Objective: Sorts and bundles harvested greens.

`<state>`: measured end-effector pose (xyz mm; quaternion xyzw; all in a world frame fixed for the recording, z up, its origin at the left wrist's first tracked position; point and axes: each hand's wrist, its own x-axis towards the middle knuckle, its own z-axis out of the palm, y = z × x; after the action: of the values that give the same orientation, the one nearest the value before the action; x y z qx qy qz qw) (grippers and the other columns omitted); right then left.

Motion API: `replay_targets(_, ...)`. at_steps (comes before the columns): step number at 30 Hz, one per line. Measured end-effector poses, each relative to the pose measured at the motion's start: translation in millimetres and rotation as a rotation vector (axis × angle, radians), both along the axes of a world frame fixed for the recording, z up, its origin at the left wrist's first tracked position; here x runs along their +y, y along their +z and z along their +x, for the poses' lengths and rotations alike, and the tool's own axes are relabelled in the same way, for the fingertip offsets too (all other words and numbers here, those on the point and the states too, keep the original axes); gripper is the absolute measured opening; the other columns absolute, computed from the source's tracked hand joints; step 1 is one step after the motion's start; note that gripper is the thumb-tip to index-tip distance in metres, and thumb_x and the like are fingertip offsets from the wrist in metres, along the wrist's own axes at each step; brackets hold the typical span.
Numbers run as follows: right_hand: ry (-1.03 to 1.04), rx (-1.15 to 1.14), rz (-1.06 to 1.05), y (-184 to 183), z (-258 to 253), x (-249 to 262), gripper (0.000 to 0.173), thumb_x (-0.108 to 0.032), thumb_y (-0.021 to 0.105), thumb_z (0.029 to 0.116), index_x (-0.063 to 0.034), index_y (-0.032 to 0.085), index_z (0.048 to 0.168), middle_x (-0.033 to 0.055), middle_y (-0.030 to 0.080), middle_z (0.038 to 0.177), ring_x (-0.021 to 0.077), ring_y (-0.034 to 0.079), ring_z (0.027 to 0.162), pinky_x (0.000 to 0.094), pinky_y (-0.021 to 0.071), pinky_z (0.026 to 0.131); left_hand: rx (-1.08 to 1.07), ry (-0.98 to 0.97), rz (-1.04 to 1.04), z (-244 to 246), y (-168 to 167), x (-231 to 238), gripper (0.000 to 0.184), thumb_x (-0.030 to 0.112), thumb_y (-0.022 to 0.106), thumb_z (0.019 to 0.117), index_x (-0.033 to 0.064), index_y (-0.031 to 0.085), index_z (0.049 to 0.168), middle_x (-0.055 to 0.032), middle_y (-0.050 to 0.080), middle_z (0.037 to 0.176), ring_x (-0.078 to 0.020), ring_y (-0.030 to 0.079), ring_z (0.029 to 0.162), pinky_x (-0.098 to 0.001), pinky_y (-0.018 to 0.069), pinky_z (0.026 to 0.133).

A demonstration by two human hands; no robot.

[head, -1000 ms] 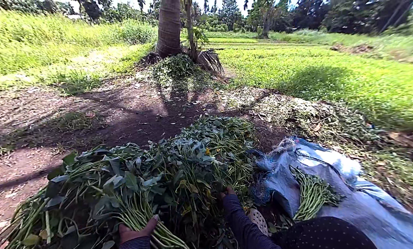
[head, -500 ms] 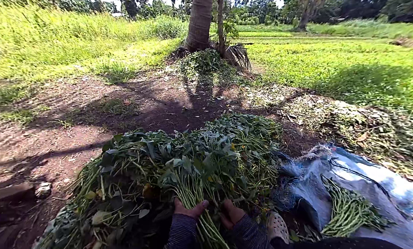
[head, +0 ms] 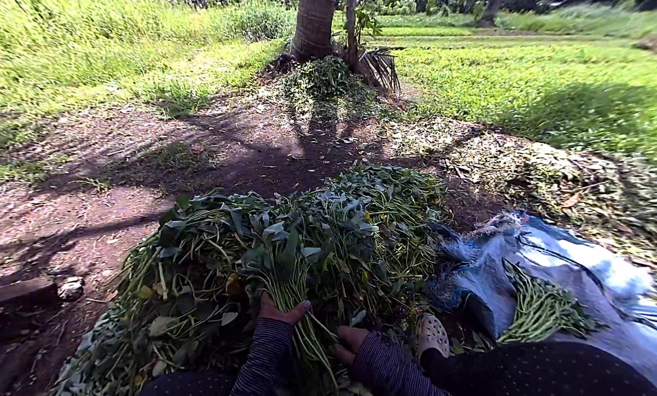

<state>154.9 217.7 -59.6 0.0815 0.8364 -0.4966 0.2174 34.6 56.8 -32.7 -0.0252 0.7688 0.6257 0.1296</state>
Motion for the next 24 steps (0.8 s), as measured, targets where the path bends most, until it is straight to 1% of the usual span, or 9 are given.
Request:
replay_targets(3, 0.044, 0.018, 0.092, 2, 3, -9, 0.041, -0.027, 0.047, 0.1087, 0.0096, 0.063, 0.116, 0.0277, 0.069, 0.100, 0.0397, 0.070, 0.097, 0.0574, 0.0524, 0.091, -0.034, 0.009, 0.011, -3, -2, -1, 0.116, -0.008, 0.090, 0.0638, -0.0036, 0.020, 0.155, -0.0249, 0.054, 0.140, -0.0236, 0.063, 0.119, -0.0352, 0.0534, 0.101)
replay_targets(9, 0.024, 0.032, 0.168, -8, 11, -10, 0.042, -0.028, 0.049, 0.1077, 0.0109, 0.064, 0.113, 0.0297, 0.070, 0.101, 0.0435, 0.070, 0.100, 0.0605, 0.0524, 0.091, -0.060, 0.146, -0.026, -15, -6, -5, 0.116, -0.010, 0.090, 0.0662, -0.0023, 0.018, 0.157, -0.0276, 0.050, 0.144, -0.0284, 0.059, 0.124, -0.0399, 0.0511, 0.103)
replay_targets(12, 0.101, -0.116, 0.194, -8, 14, -7, 0.044, -0.028, 0.043, 0.1109, 0.0097, 0.062, 0.123, 0.0301, 0.068, 0.114, 0.0436, 0.067, 0.113, 0.0606, 0.0486, 0.100, -0.054, 0.218, -0.098, -33, -4, -22, 0.115, -0.004, 0.090, 0.0700, -0.0015, 0.016, 0.158, -0.0291, 0.048, 0.147, -0.0327, 0.056, 0.130, -0.0452, 0.0480, 0.107)
replay_targets(16, 0.261, -0.330, 0.304, -43, 17, 11, 0.048, -0.030, 0.040, 0.1123, 0.0079, 0.057, 0.137, 0.0301, 0.061, 0.136, 0.0422, 0.055, 0.134, 0.0587, 0.0371, 0.115, -0.071, 0.342, -0.062, -38, 12, -34, 0.109, -0.004, 0.087, 0.0749, 0.0009, 0.018, 0.158, -0.0278, 0.051, 0.142, -0.0304, 0.061, 0.121, -0.0441, 0.0530, 0.098)
replay_targets(17, 0.371, -0.246, 0.331, -59, 27, 28, 0.050, -0.033, 0.044, 0.1108, 0.0063, 0.057, 0.139, 0.0319, 0.061, 0.134, 0.0454, 0.058, 0.129, 0.0631, 0.0400, 0.110, -0.080, 0.335, -0.073, -40, 15, -39, 0.109, -0.002, 0.087, 0.0763, 0.0010, 0.016, 0.159, -0.0285, 0.048, 0.146, -0.0318, 0.057, 0.126, -0.0453, 0.0496, 0.102)
replay_targets(18, 0.404, -0.022, 0.374, -84, 39, 49, 0.052, -0.041, 0.054, 0.1042, 0.0019, 0.064, 0.132, 0.0314, 0.069, 0.117, 0.0474, 0.068, 0.110, 0.0682, 0.0512, 0.092, -0.083, 0.325, -0.074, -41, 14, -43, 0.110, 0.001, 0.088, 0.0764, 0.0014, 0.016, 0.160, -0.0284, 0.048, 0.146, -0.0318, 0.057, 0.127, -0.0458, 0.0490, 0.104)
replay_targets(19, 0.406, -0.173, 0.372, -71, 29, 62, 0.059, -0.045, 0.062, 0.1010, -0.0068, 0.057, 0.145, 0.0294, 0.065, 0.130, 0.0473, 0.062, 0.122, 0.0701, 0.0457, 0.101, -0.085, 0.314, -0.063, -43, 12, -46, 0.110, 0.003, 0.088, 0.0765, 0.0016, 0.017, 0.160, -0.0280, 0.050, 0.144, -0.0307, 0.059, 0.124, -0.0453, 0.0501, 0.102)
replay_targets(21, 0.189, -0.328, 0.362, -33, -9, 80, 0.058, -0.036, 0.066, 0.1004, -0.0128, 0.051, 0.151, 0.0249, 0.058, 0.143, 0.0423, 0.054, 0.134, 0.0653, 0.0380, 0.113, -0.100, 0.295, 0.015, -42, 6, -47, 0.103, 0.001, 0.086, 0.0775, 0.0006, 0.021, 0.157, -0.0252, 0.059, 0.131, -0.0245, 0.066, 0.109, -0.0398, 0.0559, 0.091)
replay_targets(24, -0.185, -0.172, 0.377, -10, -72, 100, 0.041, -0.023, 0.050, 0.1080, 0.0003, 0.058, 0.141, 0.0242, 0.059, 0.142, 0.0374, 0.053, 0.137, 0.0532, 0.0368, 0.118, -0.156, 0.275, 0.117, -42, -5, -42, 0.094, 0.000, 0.082, 0.0810, -0.0021, 0.024, 0.154, -0.0250, 0.064, 0.120, -0.0240, 0.069, 0.098, -0.0393, 0.0584, 0.084)
